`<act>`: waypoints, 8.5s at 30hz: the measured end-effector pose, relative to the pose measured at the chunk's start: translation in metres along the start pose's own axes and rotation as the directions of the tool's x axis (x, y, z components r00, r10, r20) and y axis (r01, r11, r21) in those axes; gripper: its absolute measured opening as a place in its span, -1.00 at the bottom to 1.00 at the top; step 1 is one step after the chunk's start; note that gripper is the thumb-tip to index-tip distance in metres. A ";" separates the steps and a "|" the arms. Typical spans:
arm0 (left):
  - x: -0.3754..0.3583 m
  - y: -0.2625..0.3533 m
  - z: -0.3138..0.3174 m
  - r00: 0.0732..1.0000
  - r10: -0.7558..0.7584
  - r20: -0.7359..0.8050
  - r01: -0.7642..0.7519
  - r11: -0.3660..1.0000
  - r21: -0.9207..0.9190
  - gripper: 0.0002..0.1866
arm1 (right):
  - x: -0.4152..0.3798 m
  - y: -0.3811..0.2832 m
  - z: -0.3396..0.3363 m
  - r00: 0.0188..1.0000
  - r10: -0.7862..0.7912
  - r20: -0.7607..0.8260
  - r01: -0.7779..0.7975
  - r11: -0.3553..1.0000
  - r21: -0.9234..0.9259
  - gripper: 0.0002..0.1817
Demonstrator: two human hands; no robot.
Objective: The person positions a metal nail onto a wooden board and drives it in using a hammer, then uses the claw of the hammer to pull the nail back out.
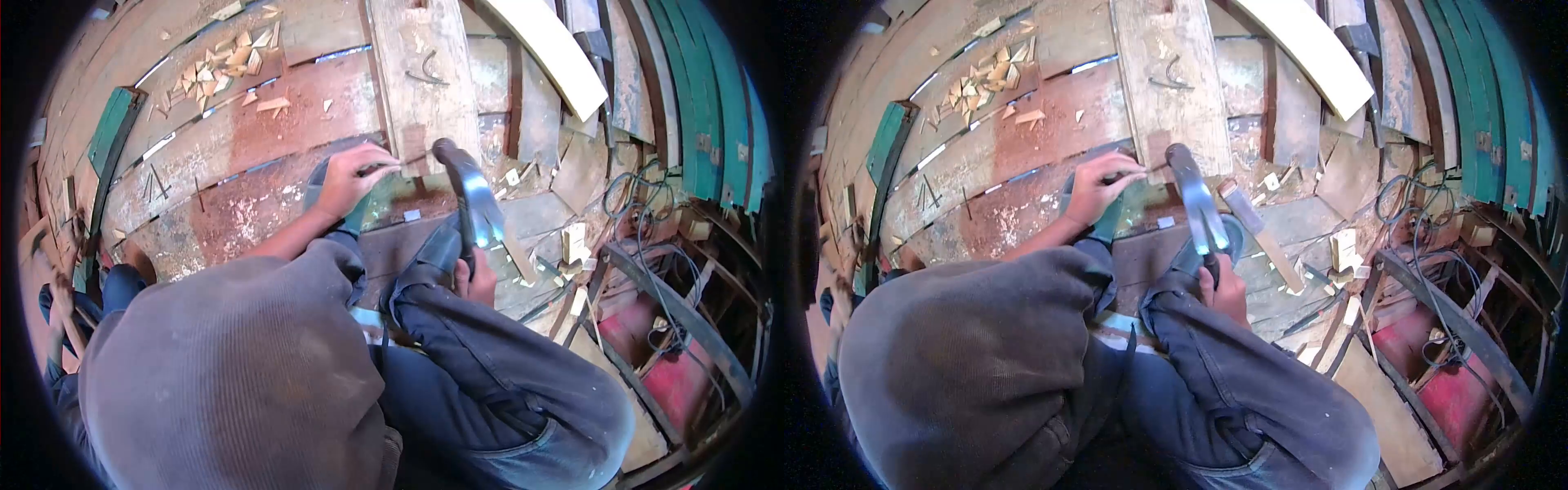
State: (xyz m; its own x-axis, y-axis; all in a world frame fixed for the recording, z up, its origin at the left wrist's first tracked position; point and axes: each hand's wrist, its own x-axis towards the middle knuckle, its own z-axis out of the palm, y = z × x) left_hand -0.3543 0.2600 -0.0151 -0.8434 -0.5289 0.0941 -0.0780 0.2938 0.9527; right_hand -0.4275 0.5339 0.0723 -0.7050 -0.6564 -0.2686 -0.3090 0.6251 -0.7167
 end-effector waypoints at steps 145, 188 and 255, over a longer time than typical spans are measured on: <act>0.089 -0.010 -0.333 0.914 -0.236 -0.329 0.337 0.894 0.295 -0.69 | -0.003 0.041 0.012 0.926 0.378 0.002 -0.319 0.777 0.543 -0.69; 0.103 0.062 -0.008 0.507 0.349 0.788 -0.786 0.563 0.257 -0.33 | 0.008 0.068 0.013 0.885 0.419 0.203 -0.404 0.474 0.782 -0.61; 0.032 0.033 0.023 0.450 0.163 0.878 -0.761 0.585 0.281 -0.71 | 0.009 0.070 0.009 0.880 0.409 0.240 -0.414 0.413 0.811 -0.58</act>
State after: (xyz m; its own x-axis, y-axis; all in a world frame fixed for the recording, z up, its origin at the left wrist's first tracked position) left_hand -0.3961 0.2713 0.0131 -0.8588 0.5093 -0.0558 0.4469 0.7979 0.4046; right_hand -0.4499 0.5678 0.0135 -0.5935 -0.4235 -0.6845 0.6818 0.1875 -0.7071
